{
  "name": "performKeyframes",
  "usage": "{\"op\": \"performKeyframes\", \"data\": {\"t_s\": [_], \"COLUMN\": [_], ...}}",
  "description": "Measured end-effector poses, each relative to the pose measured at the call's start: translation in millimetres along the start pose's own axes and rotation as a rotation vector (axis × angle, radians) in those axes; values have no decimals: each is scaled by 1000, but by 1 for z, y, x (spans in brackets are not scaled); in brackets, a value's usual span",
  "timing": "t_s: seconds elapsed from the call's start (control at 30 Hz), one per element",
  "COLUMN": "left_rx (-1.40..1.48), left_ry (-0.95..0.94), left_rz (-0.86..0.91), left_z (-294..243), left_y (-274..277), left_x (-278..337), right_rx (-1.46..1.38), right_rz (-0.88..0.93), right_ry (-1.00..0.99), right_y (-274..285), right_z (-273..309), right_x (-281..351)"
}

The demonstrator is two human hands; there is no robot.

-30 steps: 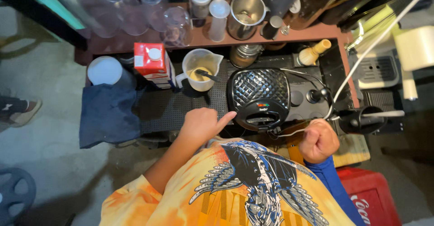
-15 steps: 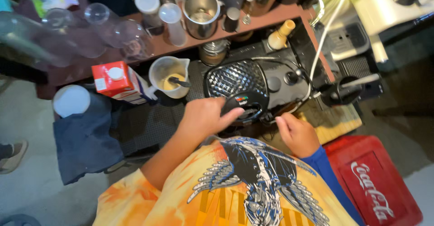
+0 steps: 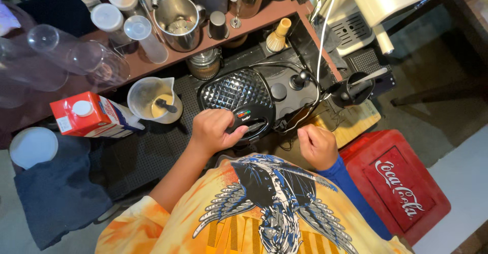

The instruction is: The person mixes a yellow batter in a plastic measuring cup using a black spatula, then pours the batter into the round molds of a bubble waffle maker. They close the lid and wait for the waffles to cook.

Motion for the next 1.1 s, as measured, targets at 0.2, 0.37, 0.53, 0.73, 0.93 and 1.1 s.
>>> {"op": "performKeyframes", "data": {"t_s": [0.2,0.37,0.53,0.73,0.93,1.1], "left_rx": [-176,-306,-391,-469,-474,-469], "left_ry": [471,290,294,370,377,382], "left_rz": [203,263,345,367,370,360], "left_z": [31,41,72,83,79,82], "left_y": [-22,-52,-101,-119,-116,-115], "left_x": [27,38,31,39,38,33], "right_rx": [-95,-38,-89,41,34,56], "right_rz": [377,602,217,440,404,403], "right_ry": [-321,-266,136,225,237,254], "right_y": [-56,-97,-111,-179,-185,-187], "right_z": [-33,-36,-23,-45,-54,-55], "right_x": [-5,6,-36,-84,-77,-82]}}
Point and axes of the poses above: each hand's wrist, its own x-axis away from the middle knuckle, its own y-axis out of the back of the hand, z = x × y, the point moved 4 cm from there along -x, towards the middle knuckle, and after that the axes turned 6 degrees about -z, right-handed, at the moved point
